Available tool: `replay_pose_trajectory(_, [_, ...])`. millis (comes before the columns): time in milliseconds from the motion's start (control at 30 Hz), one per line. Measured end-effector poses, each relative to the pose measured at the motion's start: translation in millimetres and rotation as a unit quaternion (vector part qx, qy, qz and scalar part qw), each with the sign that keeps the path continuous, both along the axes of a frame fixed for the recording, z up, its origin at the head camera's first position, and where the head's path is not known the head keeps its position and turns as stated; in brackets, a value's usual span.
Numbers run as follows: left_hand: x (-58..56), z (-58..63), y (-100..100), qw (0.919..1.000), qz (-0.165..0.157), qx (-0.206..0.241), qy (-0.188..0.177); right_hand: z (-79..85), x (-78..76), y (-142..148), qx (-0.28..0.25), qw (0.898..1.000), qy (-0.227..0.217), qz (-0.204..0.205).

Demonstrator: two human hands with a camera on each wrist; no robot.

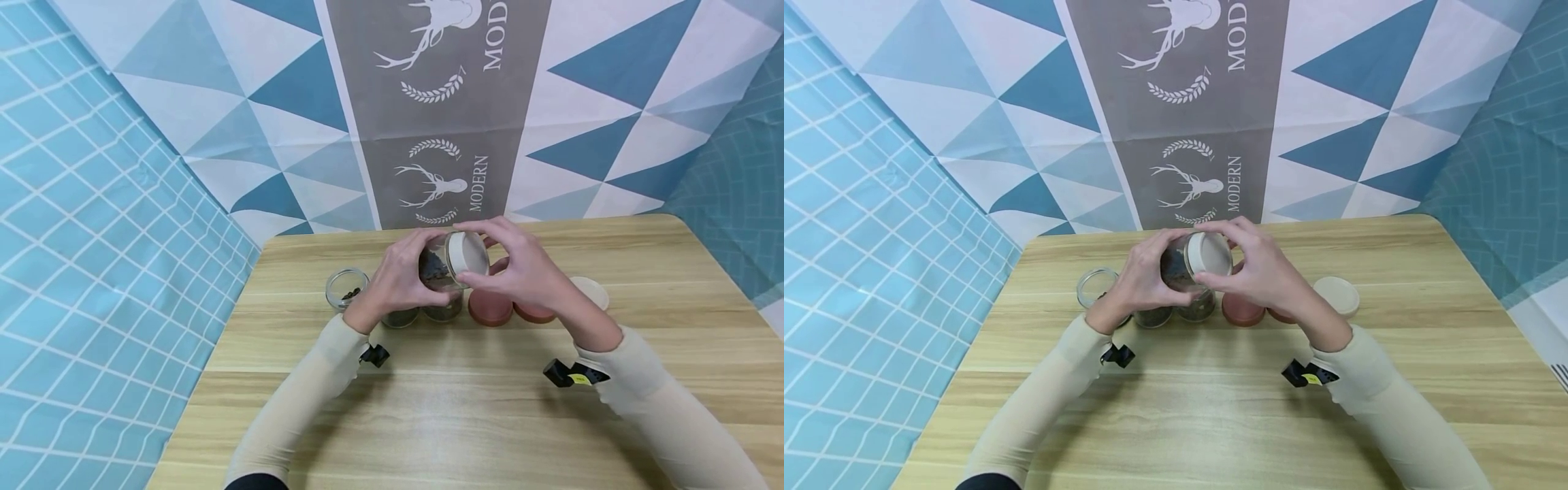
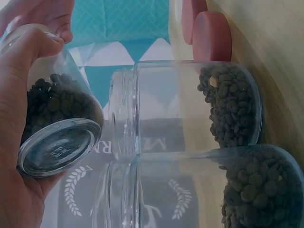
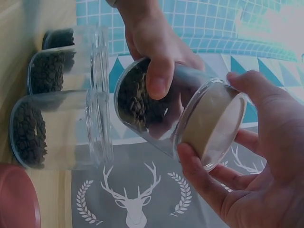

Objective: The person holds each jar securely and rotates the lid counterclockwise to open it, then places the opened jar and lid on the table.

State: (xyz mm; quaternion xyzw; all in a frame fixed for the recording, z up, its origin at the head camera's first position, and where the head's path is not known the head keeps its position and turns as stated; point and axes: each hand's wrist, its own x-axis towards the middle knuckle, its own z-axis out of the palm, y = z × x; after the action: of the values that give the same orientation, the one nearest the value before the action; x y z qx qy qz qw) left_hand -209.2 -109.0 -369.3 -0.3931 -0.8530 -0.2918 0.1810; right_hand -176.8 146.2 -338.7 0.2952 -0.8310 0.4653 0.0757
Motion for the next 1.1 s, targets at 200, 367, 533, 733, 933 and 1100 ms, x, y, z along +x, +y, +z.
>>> replay_pose_trajectory(200, [0.0, 0.4, 0.6, 1.0, -0.004, 0.004, 0.004, -0.7, 0.6, -2.5, 0.001, 1.0, 0.008, -0.01])
replay_pose_trajectory(367, [-0.2, 0.3, 0.1, 1.0, -0.006, 0.005, 0.006, -1.2, 0.7, -2.7, 0.001, 1.0, 0.015, -0.005])
replay_pose_trajectory(533, [1.0, -0.3, -0.8, 1.0, -0.005, 0.002, 0.008, -2.8, 0.9, -2.5, 0.001, 1.0, 0.03, 0.007])
replay_pose_trajectory(733, [1.6, -1.0, -0.7, 0.9999, -0.006, 0.0, 0.013, -5.0, -3.2, 1.6, 0.021, 0.993, 0.109, 0.044])
replay_pose_trajectory(933, [0.6, -3.4, -0.3, 0.9999, -0.007, -0.001, 0.01, -7.0, -11.9, 7.0, 0.048, 0.973, 0.209, 0.085])
replay_pose_trajectory(1100, [0.7, -4.3, -0.4, 0.9999, -0.004, 0.0, 0.011, -7.7, -14.3, 8.2, 0.046, 0.969, 0.221, 0.099])
